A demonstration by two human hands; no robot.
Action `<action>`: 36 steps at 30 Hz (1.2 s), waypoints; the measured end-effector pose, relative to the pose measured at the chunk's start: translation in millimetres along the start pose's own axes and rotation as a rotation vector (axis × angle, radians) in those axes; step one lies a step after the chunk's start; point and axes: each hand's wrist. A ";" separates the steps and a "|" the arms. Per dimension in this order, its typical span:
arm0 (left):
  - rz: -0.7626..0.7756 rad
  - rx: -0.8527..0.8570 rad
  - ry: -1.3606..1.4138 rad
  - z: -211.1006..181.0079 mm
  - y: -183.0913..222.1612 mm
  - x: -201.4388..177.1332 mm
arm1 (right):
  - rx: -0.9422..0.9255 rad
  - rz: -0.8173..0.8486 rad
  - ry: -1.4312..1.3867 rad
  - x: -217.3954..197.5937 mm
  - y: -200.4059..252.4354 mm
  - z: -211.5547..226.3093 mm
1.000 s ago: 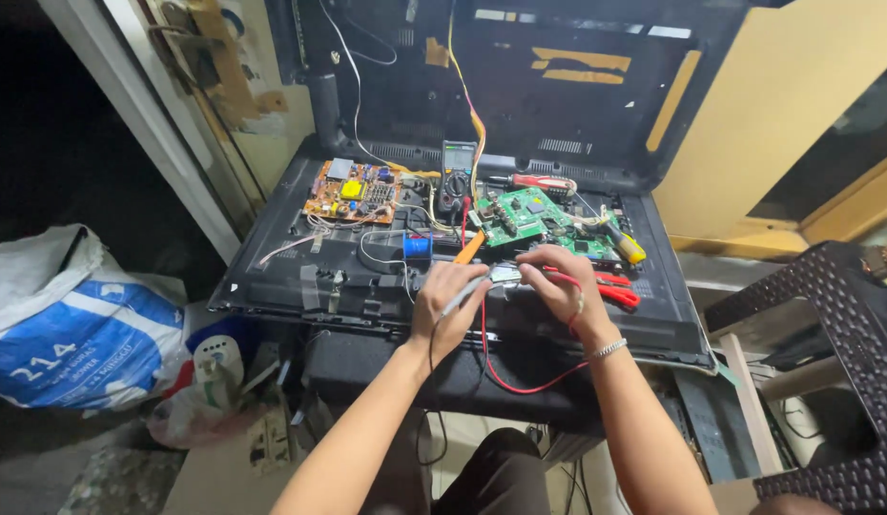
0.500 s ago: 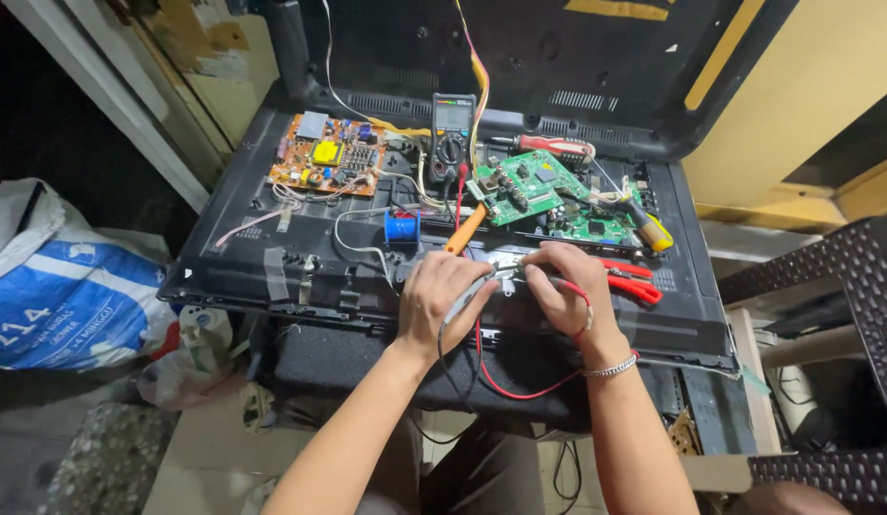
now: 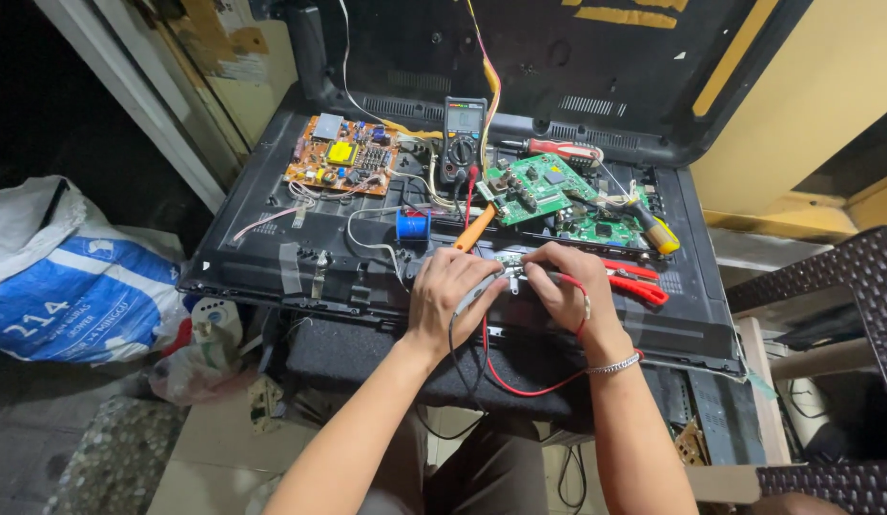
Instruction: The person tests a circuit board inside an opened TV chassis using multimeter probes, then removes a green circuit board from the chassis, works on it, and solders a component onto the board with a soldering iron. The person is seated on a chair while working on the TV placed on a stand.
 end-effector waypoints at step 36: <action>-0.019 -0.002 -0.065 -1.9 -2.2 5.8 | 0.000 0.006 -0.033 -3.2 -3.0 3.7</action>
Point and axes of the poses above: each hand's wrist, its own y-axis away from the middle knuckle, its own x-axis out of the palm, z = x × y, and after that the axes turned 3 degrees about z, right-handed
